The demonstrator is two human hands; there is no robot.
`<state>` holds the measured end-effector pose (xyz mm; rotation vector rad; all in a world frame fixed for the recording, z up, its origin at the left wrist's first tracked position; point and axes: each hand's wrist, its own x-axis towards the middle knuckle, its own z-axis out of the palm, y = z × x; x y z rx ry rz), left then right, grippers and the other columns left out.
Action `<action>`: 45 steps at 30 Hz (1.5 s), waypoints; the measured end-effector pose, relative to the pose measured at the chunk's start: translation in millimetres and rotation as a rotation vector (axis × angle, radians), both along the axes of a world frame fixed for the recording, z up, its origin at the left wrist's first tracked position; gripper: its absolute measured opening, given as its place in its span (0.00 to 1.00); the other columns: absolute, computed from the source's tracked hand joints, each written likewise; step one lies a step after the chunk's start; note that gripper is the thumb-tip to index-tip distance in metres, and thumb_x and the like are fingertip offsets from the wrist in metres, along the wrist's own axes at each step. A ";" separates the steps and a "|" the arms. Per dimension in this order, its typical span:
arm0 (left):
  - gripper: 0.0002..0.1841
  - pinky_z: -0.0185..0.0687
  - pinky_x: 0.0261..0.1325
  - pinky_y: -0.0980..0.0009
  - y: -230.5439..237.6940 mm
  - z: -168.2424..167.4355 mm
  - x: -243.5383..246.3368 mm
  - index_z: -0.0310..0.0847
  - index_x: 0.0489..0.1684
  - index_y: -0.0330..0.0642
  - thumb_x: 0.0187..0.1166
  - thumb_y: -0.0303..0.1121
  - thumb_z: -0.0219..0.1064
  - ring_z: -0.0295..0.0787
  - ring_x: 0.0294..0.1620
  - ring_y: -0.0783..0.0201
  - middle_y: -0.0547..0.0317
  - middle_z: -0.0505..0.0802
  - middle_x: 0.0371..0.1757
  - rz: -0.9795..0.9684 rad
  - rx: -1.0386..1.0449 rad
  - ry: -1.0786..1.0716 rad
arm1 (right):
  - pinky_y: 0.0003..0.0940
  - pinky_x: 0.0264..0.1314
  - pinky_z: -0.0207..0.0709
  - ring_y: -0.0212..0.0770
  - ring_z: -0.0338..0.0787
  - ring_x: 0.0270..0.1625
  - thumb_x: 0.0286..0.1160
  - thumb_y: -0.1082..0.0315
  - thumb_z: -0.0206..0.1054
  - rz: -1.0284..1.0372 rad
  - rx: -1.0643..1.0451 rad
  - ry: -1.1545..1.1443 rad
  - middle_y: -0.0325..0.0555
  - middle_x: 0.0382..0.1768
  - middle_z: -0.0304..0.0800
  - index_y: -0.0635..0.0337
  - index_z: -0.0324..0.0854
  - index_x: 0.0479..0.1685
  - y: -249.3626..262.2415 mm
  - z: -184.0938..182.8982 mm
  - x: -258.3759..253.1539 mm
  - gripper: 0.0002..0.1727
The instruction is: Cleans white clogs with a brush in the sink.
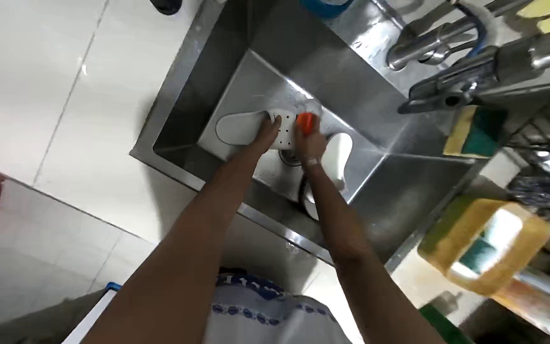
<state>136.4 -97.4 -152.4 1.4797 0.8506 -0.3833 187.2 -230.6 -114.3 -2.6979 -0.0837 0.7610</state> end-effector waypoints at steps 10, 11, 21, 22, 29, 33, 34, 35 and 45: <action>0.31 0.69 0.81 0.45 7.5 2.9 6.3 0.69 0.77 0.22 0.97 0.47 0.45 0.77 0.78 0.39 0.25 0.81 0.73 -0.047 0.056 0.030 | 0.75 0.55 0.79 0.74 0.91 0.55 0.86 0.45 0.61 0.345 -0.132 0.073 0.69 0.50 0.93 0.48 0.68 0.86 -5.5 11.7 24.8 0.33; 0.31 0.69 0.81 0.45 8.4 3.7 7.5 0.69 0.77 0.23 0.97 0.48 0.45 0.77 0.78 0.39 0.25 0.81 0.73 -0.049 0.047 0.035 | 0.76 0.55 0.78 0.76 0.91 0.55 0.85 0.45 0.62 0.397 -0.181 0.135 0.70 0.51 0.92 0.50 0.69 0.85 -19.4 16.3 21.4 0.33; 0.36 0.69 0.74 0.32 17.6 122.1 33.0 0.78 0.68 0.21 0.90 0.56 0.55 0.77 0.76 0.28 0.23 0.83 0.70 -0.764 0.741 0.243 | 0.56 0.57 0.84 0.52 0.93 0.49 0.75 0.46 0.74 -0.413 0.365 0.000 0.59 0.51 0.91 0.64 0.73 0.74 -90.5 101.9 -23.3 0.36; 0.33 0.68 0.75 0.32 12.1 123.2 44.4 0.77 0.71 0.23 0.88 0.52 0.61 0.76 0.77 0.28 0.24 0.83 0.72 -0.793 0.809 0.165 | 0.54 0.56 0.85 0.51 0.92 0.48 0.78 0.46 0.72 -0.477 0.372 0.008 0.59 0.50 0.90 0.65 0.72 0.73 -99.4 102.3 -37.0 0.36; 0.33 0.73 0.74 0.32 -52.9 26.0 90.1 0.79 0.75 0.36 0.66 0.32 0.82 0.78 0.77 0.32 0.34 0.82 0.76 -1.378 0.772 -0.191 | 0.50 0.53 0.85 0.46 0.92 0.43 0.86 0.53 0.65 -0.453 0.486 -0.216 0.54 0.41 0.91 0.64 0.83 0.58 -134.6 127.5 -110.4 0.21; 0.21 0.70 0.77 0.32 -50.8 53.5 97.1 0.89 0.59 0.34 0.70 0.36 0.81 0.79 0.75 0.32 0.32 0.87 0.68 -1.616 0.799 -0.364 | 0.38 0.58 0.87 0.39 0.93 0.49 0.87 0.55 0.64 -0.508 0.436 -0.726 0.54 0.48 0.93 0.67 0.84 0.61 -194.2 172.2 -123.1 0.22; 0.19 0.69 0.78 0.33 -48.1 73.0 96.4 0.89 0.57 0.32 0.75 0.37 0.77 0.78 0.75 0.31 0.29 0.86 0.69 -1.583 0.789 -0.416 | 0.41 0.59 0.86 0.42 0.93 0.50 0.88 0.53 0.62 -0.538 0.318 -0.807 0.57 0.49 0.93 0.68 0.84 0.62 -216.7 192.9 -116.2 0.24; 0.20 0.71 0.76 0.33 -42.8 99.0 92.2 0.88 0.60 0.30 0.81 0.39 0.72 0.79 0.74 0.30 0.25 0.82 0.71 -1.502 0.793 -0.444 | 0.45 0.62 0.85 0.48 0.93 0.52 0.88 0.50 0.60 -0.583 0.179 -0.831 0.60 0.51 0.93 0.68 0.84 0.64 -238.6 215.1 -105.6 0.27; 0.34 0.83 0.69 0.46 102.3 146.8 -10.2 0.54 0.90 0.40 0.84 0.30 0.65 0.84 0.71 0.43 0.33 0.78 0.78 -0.448 0.358 -0.213 | 0.85 0.70 0.63 0.81 0.74 0.78 0.81 0.53 0.64 -0.780 -0.360 -0.258 0.80 0.73 0.76 0.65 0.71 0.81 -354.7 205.0 -7.0 0.33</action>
